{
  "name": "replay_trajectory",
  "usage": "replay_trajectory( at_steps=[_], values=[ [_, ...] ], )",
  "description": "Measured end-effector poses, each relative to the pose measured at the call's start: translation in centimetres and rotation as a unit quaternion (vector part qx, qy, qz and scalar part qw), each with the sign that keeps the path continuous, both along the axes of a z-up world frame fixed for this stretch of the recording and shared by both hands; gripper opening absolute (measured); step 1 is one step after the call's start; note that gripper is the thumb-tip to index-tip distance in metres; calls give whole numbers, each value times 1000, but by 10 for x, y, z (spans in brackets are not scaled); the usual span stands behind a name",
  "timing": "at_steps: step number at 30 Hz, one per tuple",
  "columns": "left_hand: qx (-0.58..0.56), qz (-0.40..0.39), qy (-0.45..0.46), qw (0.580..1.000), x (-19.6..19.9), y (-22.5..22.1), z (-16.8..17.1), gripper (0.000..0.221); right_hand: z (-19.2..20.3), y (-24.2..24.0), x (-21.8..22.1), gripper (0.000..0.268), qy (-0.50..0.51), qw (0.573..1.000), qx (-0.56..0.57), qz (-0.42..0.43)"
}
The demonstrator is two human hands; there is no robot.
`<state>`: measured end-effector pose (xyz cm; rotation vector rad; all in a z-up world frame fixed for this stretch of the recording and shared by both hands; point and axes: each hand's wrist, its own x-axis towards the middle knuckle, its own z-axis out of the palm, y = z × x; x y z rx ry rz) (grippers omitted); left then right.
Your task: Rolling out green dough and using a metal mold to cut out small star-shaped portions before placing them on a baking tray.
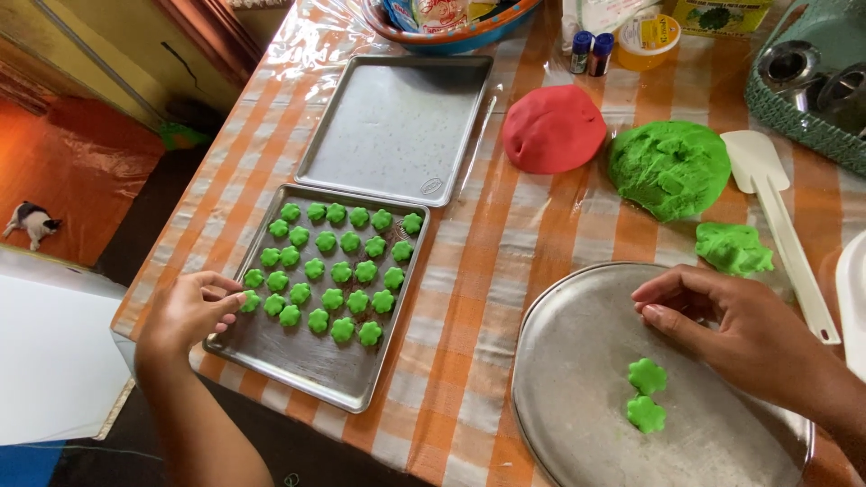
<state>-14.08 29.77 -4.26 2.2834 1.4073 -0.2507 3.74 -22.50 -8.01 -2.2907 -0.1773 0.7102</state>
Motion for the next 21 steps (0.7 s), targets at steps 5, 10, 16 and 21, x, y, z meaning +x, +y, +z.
replay_trajectory(
  at_steps=[5,10,16,21],
  values=[
    [124,-77,20,989,15,-30,20,31,-5,-2,1,18,-18,1000,11,12],
    [164,-225,-105,955,57,-100,53,24,2,-3,1,18,-18,999,24,19],
    [149,-456,-211,851,100,-234,78,16,13,-13,3,17,-28,997,73,14],
    [51,-681,-103,723,114,-331,15,19,16,-33,6,20,-81,988,32,130]
  ],
)
